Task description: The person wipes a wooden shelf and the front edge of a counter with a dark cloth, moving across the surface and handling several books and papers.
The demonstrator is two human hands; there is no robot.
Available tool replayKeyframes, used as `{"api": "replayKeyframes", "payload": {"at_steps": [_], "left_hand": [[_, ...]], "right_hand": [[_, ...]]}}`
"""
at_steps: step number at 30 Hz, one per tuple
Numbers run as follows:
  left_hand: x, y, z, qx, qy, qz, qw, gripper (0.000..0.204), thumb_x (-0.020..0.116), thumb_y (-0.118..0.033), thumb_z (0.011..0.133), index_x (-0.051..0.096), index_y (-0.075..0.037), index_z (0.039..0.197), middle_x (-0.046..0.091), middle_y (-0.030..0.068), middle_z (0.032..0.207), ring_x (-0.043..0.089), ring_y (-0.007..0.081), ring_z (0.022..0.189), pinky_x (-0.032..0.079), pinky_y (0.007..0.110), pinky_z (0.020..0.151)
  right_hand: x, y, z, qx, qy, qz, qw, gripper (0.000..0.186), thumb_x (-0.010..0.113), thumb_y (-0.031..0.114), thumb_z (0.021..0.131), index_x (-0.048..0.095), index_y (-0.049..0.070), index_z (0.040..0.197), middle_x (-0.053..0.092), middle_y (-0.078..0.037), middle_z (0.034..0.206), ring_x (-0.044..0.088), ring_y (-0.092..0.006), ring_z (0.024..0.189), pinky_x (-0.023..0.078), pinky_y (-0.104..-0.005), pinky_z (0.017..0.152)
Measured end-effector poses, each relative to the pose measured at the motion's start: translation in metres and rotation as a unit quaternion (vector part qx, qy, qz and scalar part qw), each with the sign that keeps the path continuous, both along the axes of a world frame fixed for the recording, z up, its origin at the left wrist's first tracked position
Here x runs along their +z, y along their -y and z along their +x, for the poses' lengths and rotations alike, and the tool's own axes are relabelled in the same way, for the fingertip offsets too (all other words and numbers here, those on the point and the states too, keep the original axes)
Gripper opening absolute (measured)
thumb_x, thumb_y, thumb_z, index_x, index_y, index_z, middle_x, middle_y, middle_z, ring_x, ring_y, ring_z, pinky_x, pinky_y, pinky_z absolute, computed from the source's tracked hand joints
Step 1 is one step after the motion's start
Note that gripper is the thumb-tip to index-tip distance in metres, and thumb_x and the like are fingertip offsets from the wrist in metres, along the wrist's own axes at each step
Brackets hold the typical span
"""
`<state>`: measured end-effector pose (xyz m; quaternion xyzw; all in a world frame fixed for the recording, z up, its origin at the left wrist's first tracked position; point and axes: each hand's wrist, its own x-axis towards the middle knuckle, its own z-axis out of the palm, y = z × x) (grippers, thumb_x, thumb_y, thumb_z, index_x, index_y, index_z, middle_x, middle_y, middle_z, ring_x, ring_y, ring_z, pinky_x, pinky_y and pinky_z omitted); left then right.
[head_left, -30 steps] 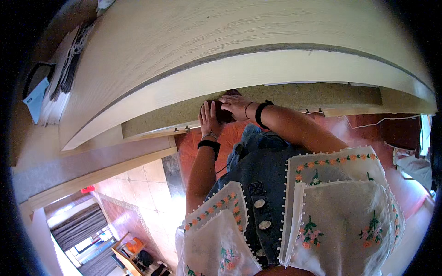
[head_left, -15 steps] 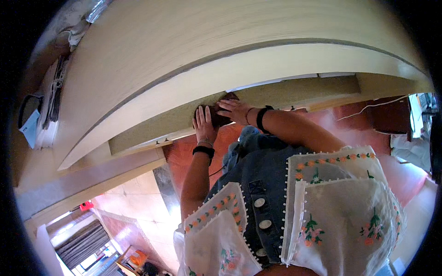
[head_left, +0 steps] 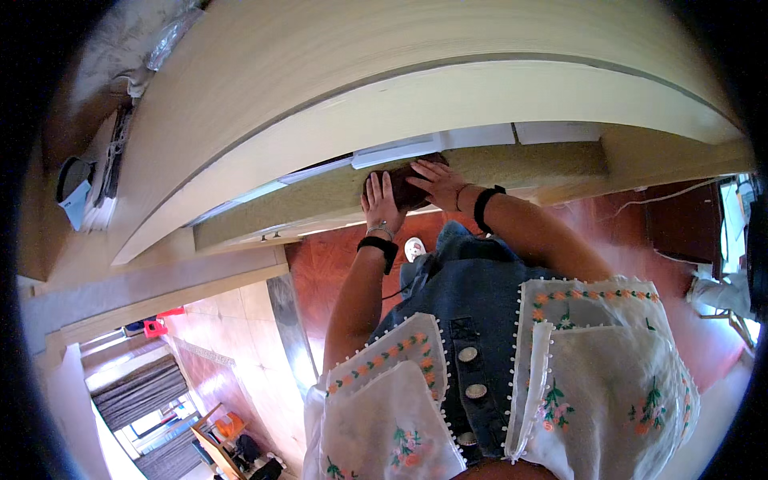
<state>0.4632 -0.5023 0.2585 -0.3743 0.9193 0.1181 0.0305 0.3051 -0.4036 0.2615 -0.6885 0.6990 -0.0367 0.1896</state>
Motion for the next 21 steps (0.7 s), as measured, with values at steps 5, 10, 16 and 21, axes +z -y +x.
{"api": "replayKeyframes", "payload": {"at_steps": [5,10,16,21], "left_hand": [[0.005,-0.031,-0.046,-0.019,0.052,0.012,0.998,0.093,0.069,-0.029,0.069,0.012,-0.012,0.140,0.007,0.0164,0.146,0.011,0.0340,0.134,0.015,0.052,0.106],[0.003,-0.077,-0.098,-0.079,0.030,-0.002,0.996,0.092,0.069,-0.028,0.069,0.013,-0.011,0.140,0.009,0.0173,0.146,0.012,0.0337,0.134,0.016,0.052,0.105],[0.001,-0.138,-0.160,-0.201,-0.054,-0.058,0.976,0.081,0.068,-0.029,0.071,0.025,-0.008,0.136,0.021,0.0203,0.142,0.024,0.0360,0.129,0.021,0.050,0.104],[-0.013,-0.175,-0.197,-0.272,-0.115,-0.131,0.946,0.050,0.043,-0.018,0.082,0.036,-0.007,0.130,0.035,0.0184,0.135,0.035,0.0342,0.123,0.031,0.048,0.099]], "right_hand": [[-0.002,-0.041,-0.037,-0.015,-0.012,-0.038,0.999,0.055,0.052,0.029,0.084,0.033,0.019,0.135,0.016,-0.010,0.146,0.015,-0.0277,0.134,0.017,-0.0411,0.109],[0.001,-0.100,-0.081,-0.057,-0.019,-0.079,0.995,0.058,0.057,0.026,0.081,0.033,0.018,0.134,0.019,-0.011,0.145,0.017,-0.0273,0.134,0.018,-0.0404,0.108],[-0.004,-0.180,-0.134,-0.113,-0.027,-0.143,0.983,0.053,0.055,0.018,0.080,0.039,0.017,0.130,0.028,-0.012,0.141,0.026,-0.0289,0.130,0.024,-0.0396,0.107],[-0.015,-0.232,-0.159,-0.216,-0.092,-0.167,0.958,0.046,0.050,0.011,0.079,0.045,0.016,0.124,0.031,-0.010,0.139,0.030,-0.0290,0.128,0.028,-0.0389,0.104]]}}
